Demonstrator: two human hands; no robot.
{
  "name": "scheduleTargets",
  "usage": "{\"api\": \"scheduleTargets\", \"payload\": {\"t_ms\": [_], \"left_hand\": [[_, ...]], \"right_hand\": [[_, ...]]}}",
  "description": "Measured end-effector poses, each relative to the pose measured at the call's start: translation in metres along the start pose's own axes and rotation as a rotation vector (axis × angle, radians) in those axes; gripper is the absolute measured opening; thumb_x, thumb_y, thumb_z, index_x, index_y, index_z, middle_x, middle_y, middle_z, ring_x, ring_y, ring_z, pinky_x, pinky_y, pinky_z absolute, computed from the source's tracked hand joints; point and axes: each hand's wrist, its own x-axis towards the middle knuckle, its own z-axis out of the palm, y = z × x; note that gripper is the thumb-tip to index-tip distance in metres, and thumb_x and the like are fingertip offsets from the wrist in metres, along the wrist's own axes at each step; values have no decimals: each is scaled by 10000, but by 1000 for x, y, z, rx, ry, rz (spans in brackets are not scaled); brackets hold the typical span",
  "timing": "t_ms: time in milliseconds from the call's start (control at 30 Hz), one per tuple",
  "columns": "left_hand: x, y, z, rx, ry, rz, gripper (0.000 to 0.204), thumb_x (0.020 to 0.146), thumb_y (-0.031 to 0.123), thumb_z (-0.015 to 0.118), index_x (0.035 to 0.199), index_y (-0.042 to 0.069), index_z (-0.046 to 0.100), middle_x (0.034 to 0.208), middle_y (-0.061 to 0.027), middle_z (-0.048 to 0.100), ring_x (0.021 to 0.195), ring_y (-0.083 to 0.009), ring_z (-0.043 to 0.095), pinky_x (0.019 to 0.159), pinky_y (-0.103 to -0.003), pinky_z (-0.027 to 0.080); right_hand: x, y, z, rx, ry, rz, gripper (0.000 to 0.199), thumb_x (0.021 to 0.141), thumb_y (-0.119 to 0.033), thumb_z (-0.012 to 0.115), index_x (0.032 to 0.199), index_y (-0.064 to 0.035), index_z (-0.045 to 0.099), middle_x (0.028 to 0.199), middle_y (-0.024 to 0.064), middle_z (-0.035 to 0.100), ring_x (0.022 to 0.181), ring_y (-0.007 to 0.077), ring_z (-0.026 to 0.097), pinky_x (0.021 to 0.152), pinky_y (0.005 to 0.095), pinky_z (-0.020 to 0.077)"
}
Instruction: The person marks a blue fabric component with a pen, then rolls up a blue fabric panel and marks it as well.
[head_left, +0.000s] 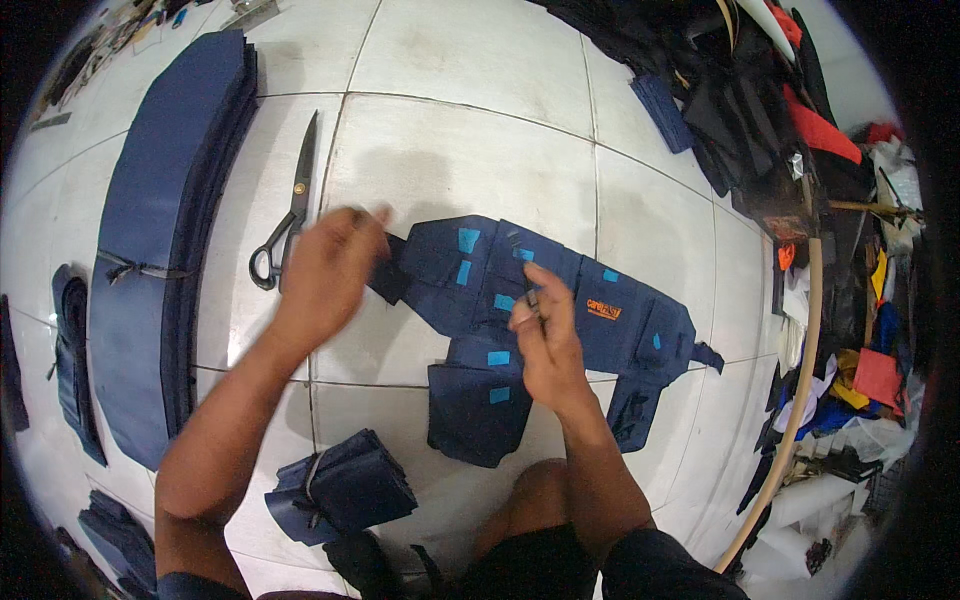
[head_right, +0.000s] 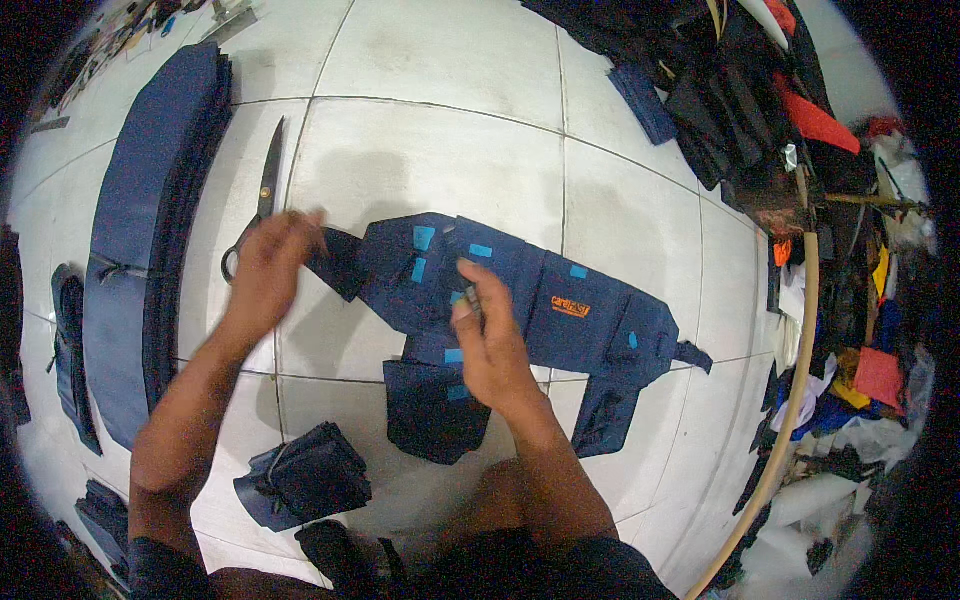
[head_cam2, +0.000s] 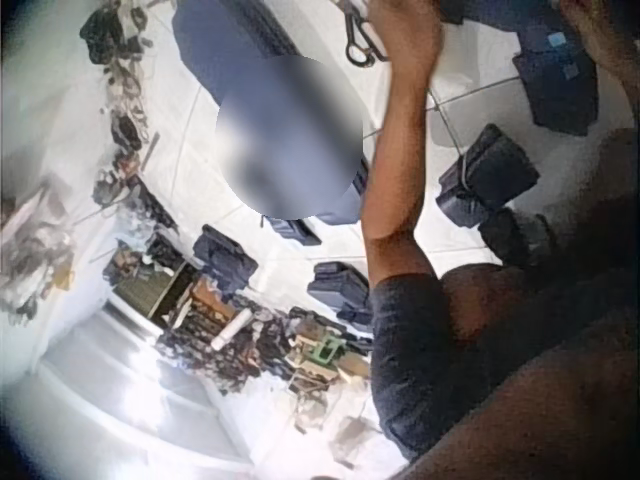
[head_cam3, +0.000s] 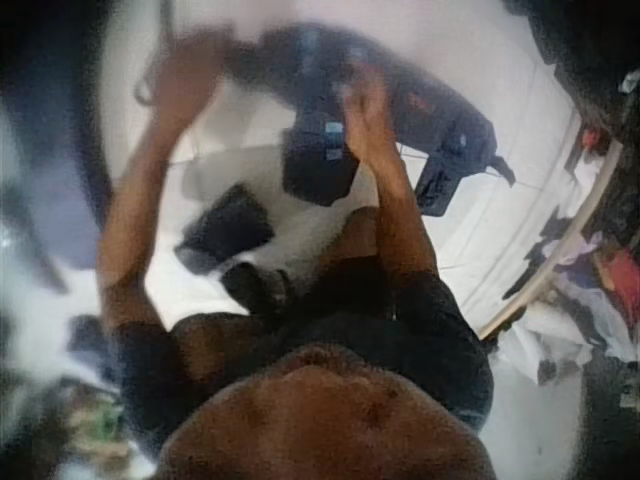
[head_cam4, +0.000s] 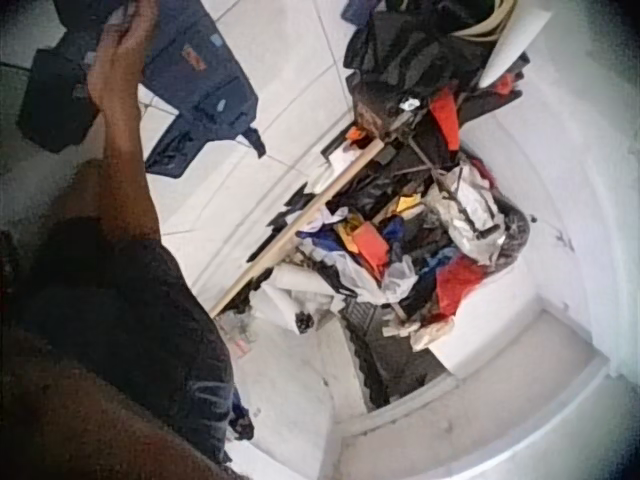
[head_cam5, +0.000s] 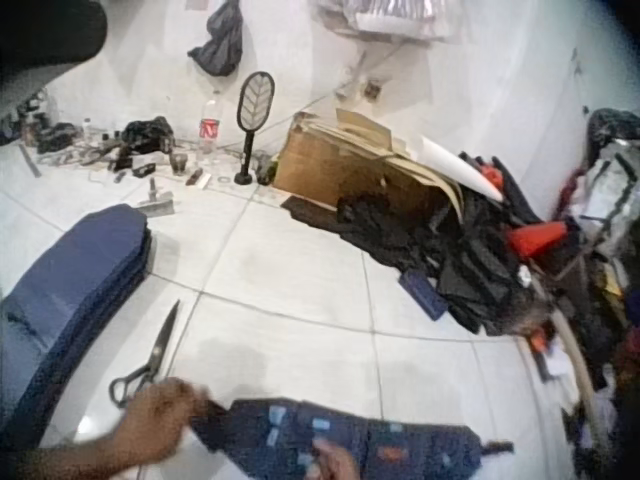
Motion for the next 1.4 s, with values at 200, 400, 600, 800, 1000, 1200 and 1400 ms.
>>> {"api": "scheduleTargets", "payload": {"t_ms": [200,400,600,800,1000,1200,1400], "left_hand": [[-29,-16,53,554,-260,279,293,940,220,615,1214,118,630,921,-133,659,808,-302,682,701,-424,551],[-29,-36,69,766,-316,340,599,874,225,664,1449,204,496,917,-104,670,777,-283,698,640,-417,578],[-29,-51,78,772,-277,437,629,809,190,725,1412,135,554,868,-113,678,707,-244,703,596,-364,572],[-30,-60,77,737,-302,497,571,851,150,655,1411,127,543,855,-110,660,701,-271,700,599,-389,572],[-33,-71,77,697,-298,492,622,831,157,662,1433,160,506,842,-101,642,739,-286,693,622,-406,577],[-32,-66,78,705,-288,525,497,885,113,595,1381,118,573,831,-117,659,680,-256,699,592,-373,566],[-31,-63,77,741,-294,528,475,898,128,594,1372,115,582,830,-118,666,670,-245,698,579,-362,569]], "right_hand": [[22,9,14,283,13,-214,593,943,-248,714,1433,-84,423,1220,109,594,957,181,666,677,270,486],[26,30,6,125,143,131,394,1058,-318,481,1263,-25,648,917,82,725,909,155,666,763,285,492],[36,47,33,3,136,-123,285,1004,-168,580,1221,6,640,1017,127,743,916,174,692,762,296,533],[42,62,41,101,237,-162,141,951,-92,636,1069,-16,647,925,91,705,837,146,669,740,299,530],[45,66,43,-113,216,-224,145,924,-126,662,1028,-28,636,871,87,671,755,170,633,695,324,514],[46,74,45,-92,215,-199,125,926,-125,662,1005,-31,647,861,104,669,745,178,635,679,321,513],[45,65,45,-149,205,-204,104,924,-120,663,971,-27,661,842,104,667,722,188,636,671,328,515]]}}
